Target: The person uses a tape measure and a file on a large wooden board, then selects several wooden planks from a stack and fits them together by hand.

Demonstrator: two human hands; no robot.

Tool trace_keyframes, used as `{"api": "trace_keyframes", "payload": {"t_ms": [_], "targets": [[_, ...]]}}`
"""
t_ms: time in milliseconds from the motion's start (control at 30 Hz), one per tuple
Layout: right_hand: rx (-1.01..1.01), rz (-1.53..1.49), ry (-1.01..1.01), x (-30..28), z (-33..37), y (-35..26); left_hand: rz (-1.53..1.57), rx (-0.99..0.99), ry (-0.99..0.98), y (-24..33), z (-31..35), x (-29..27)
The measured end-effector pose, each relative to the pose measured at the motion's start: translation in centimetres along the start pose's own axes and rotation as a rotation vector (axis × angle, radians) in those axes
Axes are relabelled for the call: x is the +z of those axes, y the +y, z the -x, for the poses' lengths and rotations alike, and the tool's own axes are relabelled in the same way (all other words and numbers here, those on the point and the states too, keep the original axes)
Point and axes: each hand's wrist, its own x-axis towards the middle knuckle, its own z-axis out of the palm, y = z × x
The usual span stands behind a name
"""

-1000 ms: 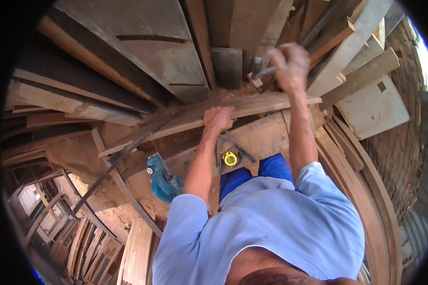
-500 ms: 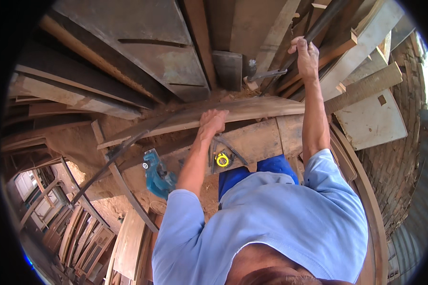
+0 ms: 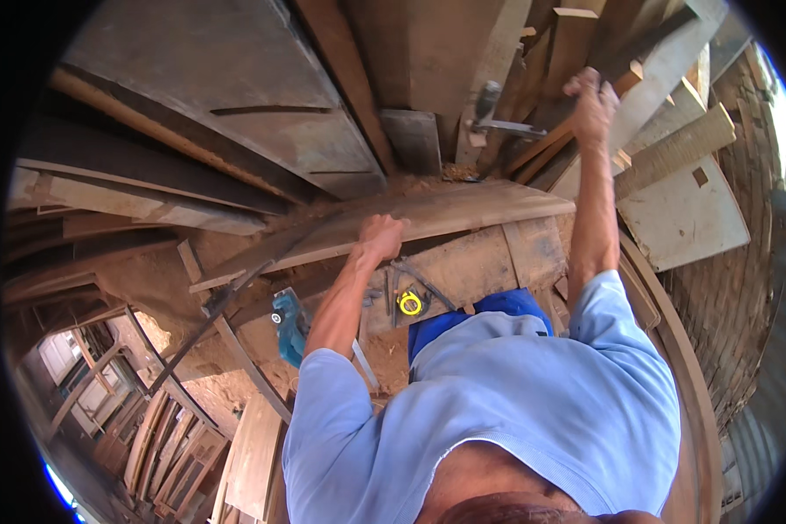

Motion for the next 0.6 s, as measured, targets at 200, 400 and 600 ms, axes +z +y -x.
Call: {"api": "trace_keyframes", "payload": {"t_ms": [200, 400, 600], "targets": [[-0.104, 0.050, -0.313, 2.1, 4.2, -1.3, 0.017, -0.019, -0.051, 0.9, 0.4, -1.5], [0.059, 0.081, -0.711, 12.6, 4.6, -6.2, -0.027, 0.004, -0.060, 0.5, -0.7, -2.0], [0.058, 0.069, -0.685, 11.6, 7.2, -6.8, 0.054, -0.034, 0.028, -0.2, 0.5, 0.4]]}}
